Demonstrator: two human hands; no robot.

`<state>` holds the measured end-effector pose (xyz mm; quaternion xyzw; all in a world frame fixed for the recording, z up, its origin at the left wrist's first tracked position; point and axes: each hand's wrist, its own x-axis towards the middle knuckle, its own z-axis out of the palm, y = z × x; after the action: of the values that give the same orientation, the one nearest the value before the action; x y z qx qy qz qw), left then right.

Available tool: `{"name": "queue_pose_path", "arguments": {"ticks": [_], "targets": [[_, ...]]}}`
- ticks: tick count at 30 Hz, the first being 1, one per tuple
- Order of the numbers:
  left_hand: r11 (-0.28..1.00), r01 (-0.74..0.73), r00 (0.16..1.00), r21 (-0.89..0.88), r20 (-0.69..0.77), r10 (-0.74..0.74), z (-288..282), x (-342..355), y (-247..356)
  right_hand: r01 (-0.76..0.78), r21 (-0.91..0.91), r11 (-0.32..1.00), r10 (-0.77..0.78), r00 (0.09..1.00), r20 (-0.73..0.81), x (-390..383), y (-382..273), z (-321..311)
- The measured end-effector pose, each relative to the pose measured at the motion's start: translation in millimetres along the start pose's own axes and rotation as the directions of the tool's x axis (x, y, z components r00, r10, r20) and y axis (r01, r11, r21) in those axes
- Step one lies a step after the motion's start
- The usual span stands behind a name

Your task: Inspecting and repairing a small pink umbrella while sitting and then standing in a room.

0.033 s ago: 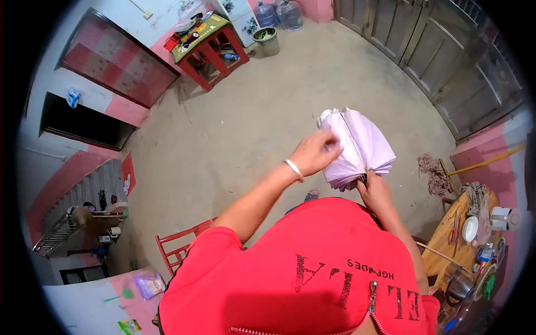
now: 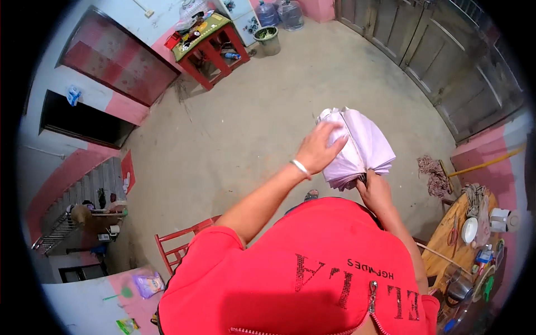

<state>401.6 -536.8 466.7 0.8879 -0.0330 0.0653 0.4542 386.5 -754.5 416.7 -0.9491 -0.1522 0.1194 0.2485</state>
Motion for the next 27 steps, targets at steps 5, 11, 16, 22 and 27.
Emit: {"name": "queue_pose_path", "arguments": {"ticks": [5,11,16,22,27], "targets": [[0.905,-0.259,0.901,0.337,-0.253,0.352,64,-5,-69,0.011,0.325,0.946,-0.004,1.000,-0.022,10,-18,-2],[0.768,0.473,0.760,0.431,0.241,-0.603,31,-68,-205,-0.029,0.147,0.989,0.032,0.999,-0.016,0,-19,-2],[0.939,0.344,0.910,-0.025,-0.237,-0.339,-17,-19,-99,0.002,-0.129,0.992,-0.003,1.000,-0.013,0,-22,3],[0.858,-0.487,0.873,0.161,0.051,0.486,30,15,-20,0.169,-0.237,0.956,-0.141,0.981,0.132,2,-54,19],[0.781,-0.547,0.764,0.300,0.559,0.321,31,58,-39,0.360,-0.237,0.902,-0.319,0.927,0.196,1,-63,40]]}}
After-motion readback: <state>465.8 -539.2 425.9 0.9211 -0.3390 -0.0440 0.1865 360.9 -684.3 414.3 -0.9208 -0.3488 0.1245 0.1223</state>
